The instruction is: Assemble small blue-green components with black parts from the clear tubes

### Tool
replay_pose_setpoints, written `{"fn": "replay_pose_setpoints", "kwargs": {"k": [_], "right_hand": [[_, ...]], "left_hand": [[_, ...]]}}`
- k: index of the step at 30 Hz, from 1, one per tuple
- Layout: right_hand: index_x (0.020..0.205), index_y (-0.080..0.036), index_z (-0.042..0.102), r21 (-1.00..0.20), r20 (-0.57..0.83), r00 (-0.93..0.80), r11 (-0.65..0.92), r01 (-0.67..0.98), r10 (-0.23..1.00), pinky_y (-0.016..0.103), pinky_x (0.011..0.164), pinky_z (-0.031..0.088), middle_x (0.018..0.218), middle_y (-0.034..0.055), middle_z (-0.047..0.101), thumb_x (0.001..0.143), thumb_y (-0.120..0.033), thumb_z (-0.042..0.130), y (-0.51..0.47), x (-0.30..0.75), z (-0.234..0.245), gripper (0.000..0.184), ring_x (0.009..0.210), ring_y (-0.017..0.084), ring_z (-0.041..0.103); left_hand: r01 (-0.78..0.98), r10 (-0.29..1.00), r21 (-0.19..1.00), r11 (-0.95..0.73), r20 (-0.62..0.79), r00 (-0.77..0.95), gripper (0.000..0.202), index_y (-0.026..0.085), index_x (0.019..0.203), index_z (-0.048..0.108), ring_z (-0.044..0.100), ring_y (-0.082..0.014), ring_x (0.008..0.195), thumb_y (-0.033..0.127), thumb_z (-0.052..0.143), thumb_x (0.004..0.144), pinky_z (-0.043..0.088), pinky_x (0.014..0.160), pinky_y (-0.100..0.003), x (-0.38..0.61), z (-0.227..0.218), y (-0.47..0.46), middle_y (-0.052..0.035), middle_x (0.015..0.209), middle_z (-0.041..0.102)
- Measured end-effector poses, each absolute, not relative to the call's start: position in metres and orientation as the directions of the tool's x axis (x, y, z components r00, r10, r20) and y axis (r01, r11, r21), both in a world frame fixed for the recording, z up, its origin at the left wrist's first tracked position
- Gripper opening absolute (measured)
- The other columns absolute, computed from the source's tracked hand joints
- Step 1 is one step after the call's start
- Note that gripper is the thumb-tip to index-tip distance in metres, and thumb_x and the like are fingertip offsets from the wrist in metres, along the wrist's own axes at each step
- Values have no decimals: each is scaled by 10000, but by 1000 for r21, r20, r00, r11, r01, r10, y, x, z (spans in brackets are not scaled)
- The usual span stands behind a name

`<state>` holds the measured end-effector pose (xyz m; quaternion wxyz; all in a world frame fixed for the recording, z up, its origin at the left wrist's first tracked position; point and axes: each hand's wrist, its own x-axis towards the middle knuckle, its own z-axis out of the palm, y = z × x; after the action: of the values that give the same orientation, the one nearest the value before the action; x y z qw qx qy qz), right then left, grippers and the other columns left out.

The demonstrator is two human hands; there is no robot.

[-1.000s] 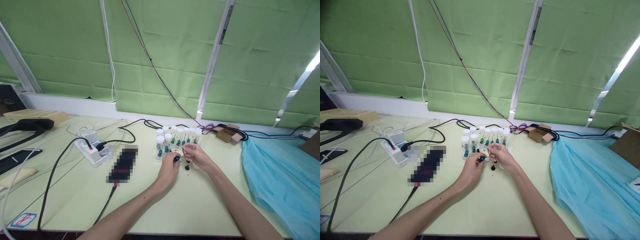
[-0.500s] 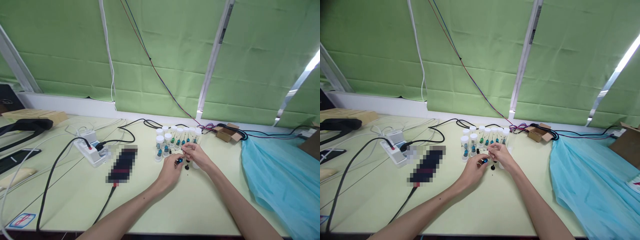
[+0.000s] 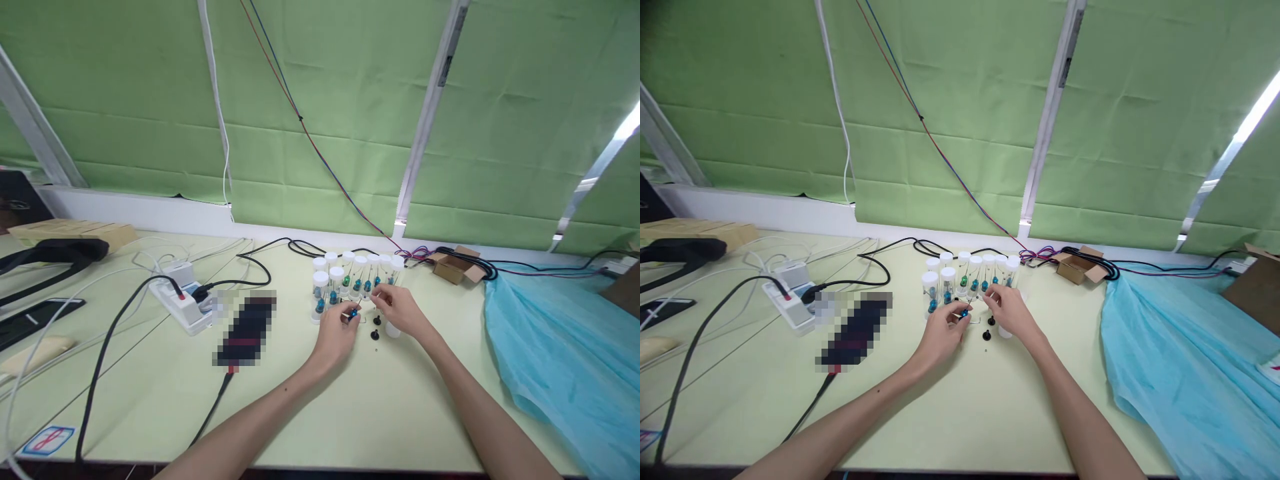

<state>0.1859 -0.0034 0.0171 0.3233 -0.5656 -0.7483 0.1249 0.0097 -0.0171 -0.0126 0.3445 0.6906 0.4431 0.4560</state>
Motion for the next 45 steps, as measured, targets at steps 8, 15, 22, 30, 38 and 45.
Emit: {"fn": "replay_pose_setpoints", "kwargs": {"k": [8,15,22,30,38,45], "right_hand": [[839,-180,676,-405,172,-390,426,809,905,267,648,384,829,57,654,818,-214,557,-12,187,13,126,741,176,566],[755,-174,650,-426,141,-442,457,781,886,254,608,379,765,37,629,752,-218,627,-13,188,13,49,692,163,542],[606,-177,582,-543,-24,-520,426,724,854,228,489,327,520,-29,548,719,-203,593,-23,195,28,117,492,109,459],[531,-196,512,-427,-268,-437,301,852,858,255,484,344,458,5,569,740,-168,521,-32,181,23,210,470,145,503],[539,-201,486,-275,-282,-364,289,917,887,287,536,334,513,53,568,804,-159,481,-39,169,26,269,581,197,539],[686,-183,565,-201,-296,-346,296,934,890,282,518,300,694,85,609,835,-190,452,-40,169,25,187,640,201,546]], "left_hand": [[326,930,871,-367,339,142,193,158,927,678,590,-155,622,226,557,794,507,681,-315,9,-17,-13,-74,917,709],[340,936,872,-353,325,137,200,153,923,673,560,-144,579,235,552,787,499,643,-307,9,-17,-14,-66,877,702],[333,938,877,-345,315,143,194,151,901,673,566,-143,568,234,548,778,494,646,-307,11,-15,-15,-78,888,702],[328,936,878,-350,314,158,191,154,896,684,585,-158,607,237,556,780,489,645,-305,11,-13,-18,-78,870,705],[341,935,872,-352,313,165,195,159,896,689,565,-152,603,250,557,784,476,647,-301,10,-14,-18,-68,876,704],[359,937,866,-348,306,172,188,165,899,679,567,-154,620,243,545,793,466,665,-302,11,-16,-17,-60,879,698]]}}
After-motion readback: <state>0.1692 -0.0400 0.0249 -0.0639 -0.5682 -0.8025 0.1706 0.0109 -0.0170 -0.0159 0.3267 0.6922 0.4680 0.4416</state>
